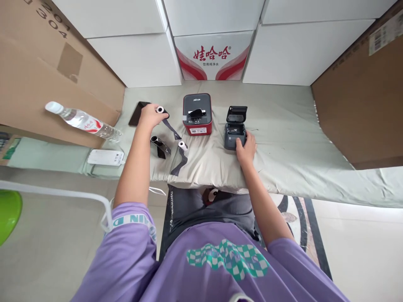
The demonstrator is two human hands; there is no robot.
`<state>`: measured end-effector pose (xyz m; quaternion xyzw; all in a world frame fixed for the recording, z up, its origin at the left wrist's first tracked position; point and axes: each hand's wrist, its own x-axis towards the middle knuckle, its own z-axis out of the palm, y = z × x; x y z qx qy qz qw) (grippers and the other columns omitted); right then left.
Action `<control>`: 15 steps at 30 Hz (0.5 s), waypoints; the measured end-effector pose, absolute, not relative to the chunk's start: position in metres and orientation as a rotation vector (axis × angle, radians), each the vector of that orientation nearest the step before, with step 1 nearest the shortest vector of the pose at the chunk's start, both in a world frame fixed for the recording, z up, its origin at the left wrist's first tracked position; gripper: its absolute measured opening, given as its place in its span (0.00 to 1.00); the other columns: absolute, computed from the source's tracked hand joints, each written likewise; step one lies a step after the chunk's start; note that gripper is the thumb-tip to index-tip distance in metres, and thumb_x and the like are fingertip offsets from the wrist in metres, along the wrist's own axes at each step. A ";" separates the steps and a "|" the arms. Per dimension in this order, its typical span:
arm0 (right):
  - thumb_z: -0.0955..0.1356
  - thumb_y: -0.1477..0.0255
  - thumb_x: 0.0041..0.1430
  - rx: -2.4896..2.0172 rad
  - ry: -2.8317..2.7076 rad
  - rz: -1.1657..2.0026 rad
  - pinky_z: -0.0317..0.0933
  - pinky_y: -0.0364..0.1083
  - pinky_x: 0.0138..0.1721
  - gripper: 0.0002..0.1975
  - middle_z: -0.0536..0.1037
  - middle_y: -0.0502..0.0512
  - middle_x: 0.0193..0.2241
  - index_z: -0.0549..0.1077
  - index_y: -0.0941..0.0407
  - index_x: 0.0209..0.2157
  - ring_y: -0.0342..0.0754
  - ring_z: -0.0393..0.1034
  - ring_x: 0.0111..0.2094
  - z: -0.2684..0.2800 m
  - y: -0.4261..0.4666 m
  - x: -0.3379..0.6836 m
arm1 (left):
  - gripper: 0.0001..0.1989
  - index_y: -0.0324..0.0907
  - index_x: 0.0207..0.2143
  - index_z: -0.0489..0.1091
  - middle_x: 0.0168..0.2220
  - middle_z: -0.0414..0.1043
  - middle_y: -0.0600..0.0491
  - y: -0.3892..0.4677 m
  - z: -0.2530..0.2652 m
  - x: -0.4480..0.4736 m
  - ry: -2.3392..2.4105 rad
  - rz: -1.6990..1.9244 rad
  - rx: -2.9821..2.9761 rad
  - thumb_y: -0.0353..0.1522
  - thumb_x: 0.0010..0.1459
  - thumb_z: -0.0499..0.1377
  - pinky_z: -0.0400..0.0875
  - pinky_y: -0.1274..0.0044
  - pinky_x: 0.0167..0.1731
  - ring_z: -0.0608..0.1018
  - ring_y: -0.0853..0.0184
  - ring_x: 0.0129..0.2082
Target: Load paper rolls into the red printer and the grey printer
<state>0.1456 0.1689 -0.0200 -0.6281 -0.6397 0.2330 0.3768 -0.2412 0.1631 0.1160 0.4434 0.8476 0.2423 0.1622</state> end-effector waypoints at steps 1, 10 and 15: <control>0.62 0.59 0.60 -1.609 -1.638 0.597 0.53 0.69 0.65 0.31 0.72 0.69 0.60 0.65 0.57 0.62 0.66 0.64 0.62 -0.020 0.169 0.146 | 0.16 0.39 0.41 0.76 0.35 0.77 0.49 0.169 0.112 -0.241 2.445 0.554 1.331 0.33 0.48 0.69 0.75 0.70 0.47 0.78 0.58 0.41; 0.62 0.59 0.60 -1.588 -1.631 0.578 0.53 0.68 0.64 0.30 0.73 0.69 0.59 0.67 0.57 0.61 0.65 0.65 0.61 -0.022 0.170 0.146 | 0.37 0.38 0.64 0.67 0.65 0.65 0.36 0.142 0.115 -0.210 2.567 0.339 1.406 0.50 0.60 0.64 0.68 0.65 0.59 0.75 0.51 0.59; 0.62 0.59 0.60 -1.580 -1.643 0.558 0.53 0.68 0.64 0.29 0.73 0.69 0.59 0.67 0.56 0.61 0.65 0.65 0.61 -0.025 0.171 0.146 | 0.24 0.48 0.49 0.77 0.46 0.81 0.47 0.080 0.125 -0.167 2.468 0.137 1.419 0.53 0.59 0.62 0.71 0.60 0.51 0.80 0.48 0.49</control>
